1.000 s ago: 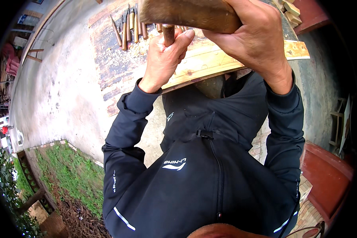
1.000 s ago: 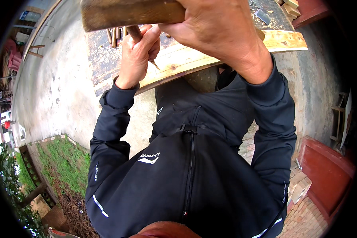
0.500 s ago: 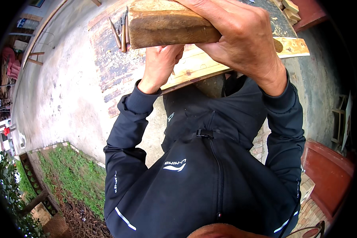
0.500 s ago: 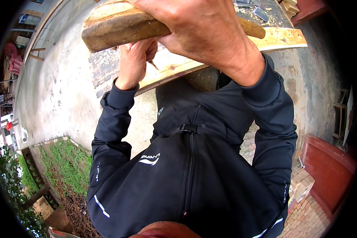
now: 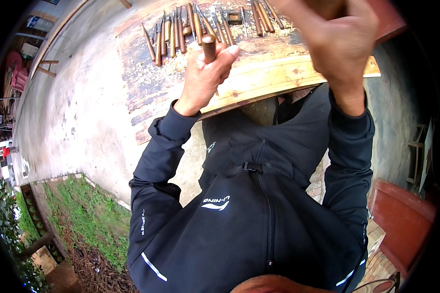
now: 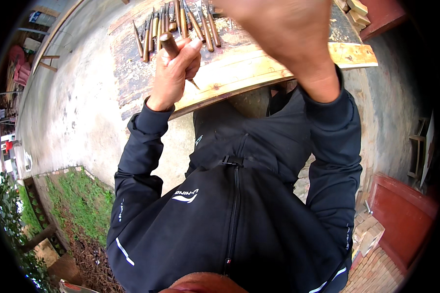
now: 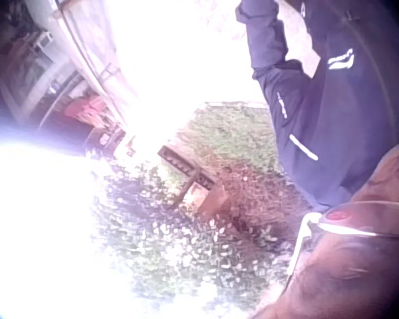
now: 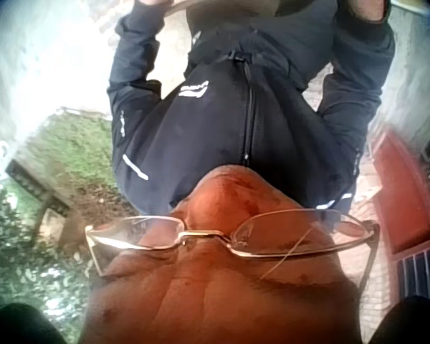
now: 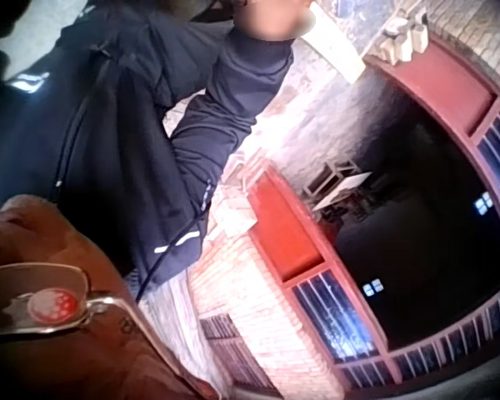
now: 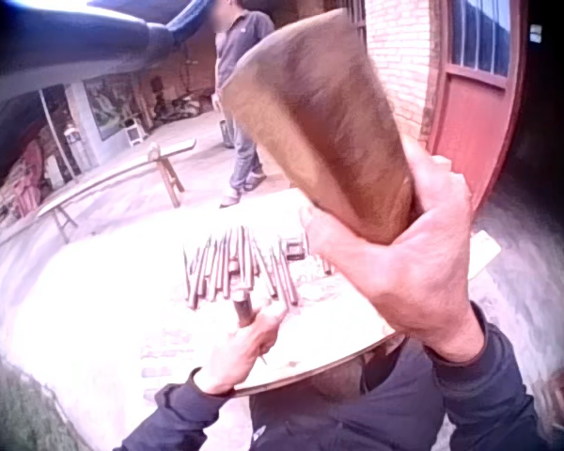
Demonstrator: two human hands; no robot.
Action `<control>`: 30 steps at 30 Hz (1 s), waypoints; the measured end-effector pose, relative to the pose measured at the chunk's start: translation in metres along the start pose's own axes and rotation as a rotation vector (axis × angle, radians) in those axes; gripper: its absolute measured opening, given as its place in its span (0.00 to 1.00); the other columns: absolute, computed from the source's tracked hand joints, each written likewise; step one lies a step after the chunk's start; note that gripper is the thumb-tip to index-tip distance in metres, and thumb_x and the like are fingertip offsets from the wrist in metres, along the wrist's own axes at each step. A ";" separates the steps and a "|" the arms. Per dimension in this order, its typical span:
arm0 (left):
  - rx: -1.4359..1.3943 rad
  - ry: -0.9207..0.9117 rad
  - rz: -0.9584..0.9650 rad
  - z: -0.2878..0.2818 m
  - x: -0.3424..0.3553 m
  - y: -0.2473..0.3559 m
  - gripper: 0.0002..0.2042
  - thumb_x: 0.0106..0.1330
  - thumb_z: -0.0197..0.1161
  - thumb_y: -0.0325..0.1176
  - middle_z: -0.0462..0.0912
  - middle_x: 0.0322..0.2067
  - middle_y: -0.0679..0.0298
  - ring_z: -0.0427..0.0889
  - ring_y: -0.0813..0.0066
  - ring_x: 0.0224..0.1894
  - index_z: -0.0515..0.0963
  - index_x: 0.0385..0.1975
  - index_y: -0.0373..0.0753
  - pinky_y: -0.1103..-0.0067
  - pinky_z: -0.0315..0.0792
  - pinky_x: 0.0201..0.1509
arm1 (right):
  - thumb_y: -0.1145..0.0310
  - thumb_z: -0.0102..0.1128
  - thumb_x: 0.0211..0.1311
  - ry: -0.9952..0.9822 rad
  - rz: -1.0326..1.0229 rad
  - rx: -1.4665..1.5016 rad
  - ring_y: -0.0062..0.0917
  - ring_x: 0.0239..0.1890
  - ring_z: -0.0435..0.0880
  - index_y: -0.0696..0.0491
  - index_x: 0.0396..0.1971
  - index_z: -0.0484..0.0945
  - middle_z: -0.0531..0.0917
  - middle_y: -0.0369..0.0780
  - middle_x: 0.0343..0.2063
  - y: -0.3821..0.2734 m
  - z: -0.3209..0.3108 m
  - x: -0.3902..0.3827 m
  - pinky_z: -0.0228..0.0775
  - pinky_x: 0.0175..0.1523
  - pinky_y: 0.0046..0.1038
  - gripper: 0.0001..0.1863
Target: The person carves a wooden board by placing a chisel on marked lines and striking it with a wooden mallet.
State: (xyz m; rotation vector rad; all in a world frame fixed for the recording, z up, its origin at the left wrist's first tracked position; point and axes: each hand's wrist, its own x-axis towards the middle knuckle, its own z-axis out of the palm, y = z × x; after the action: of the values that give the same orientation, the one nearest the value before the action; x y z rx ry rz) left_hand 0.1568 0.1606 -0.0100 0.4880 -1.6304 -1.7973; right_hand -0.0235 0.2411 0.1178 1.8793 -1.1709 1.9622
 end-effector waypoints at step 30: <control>0.034 0.012 0.036 0.009 -0.006 0.008 0.19 0.72 0.65 0.37 0.61 0.18 0.76 0.57 0.88 0.24 0.69 0.20 0.38 0.78 0.52 0.26 | 0.88 0.64 0.47 -0.502 -0.061 -0.556 0.44 0.56 0.83 0.51 0.63 0.78 0.84 0.46 0.55 -0.022 0.003 -0.020 0.76 0.59 0.37 0.37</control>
State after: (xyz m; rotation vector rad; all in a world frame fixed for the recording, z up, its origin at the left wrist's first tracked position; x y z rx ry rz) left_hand 0.1565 0.1712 -0.0021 0.4806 -1.6537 -1.7400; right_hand -0.0039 0.2610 0.1082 2.0833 -1.5526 0.9873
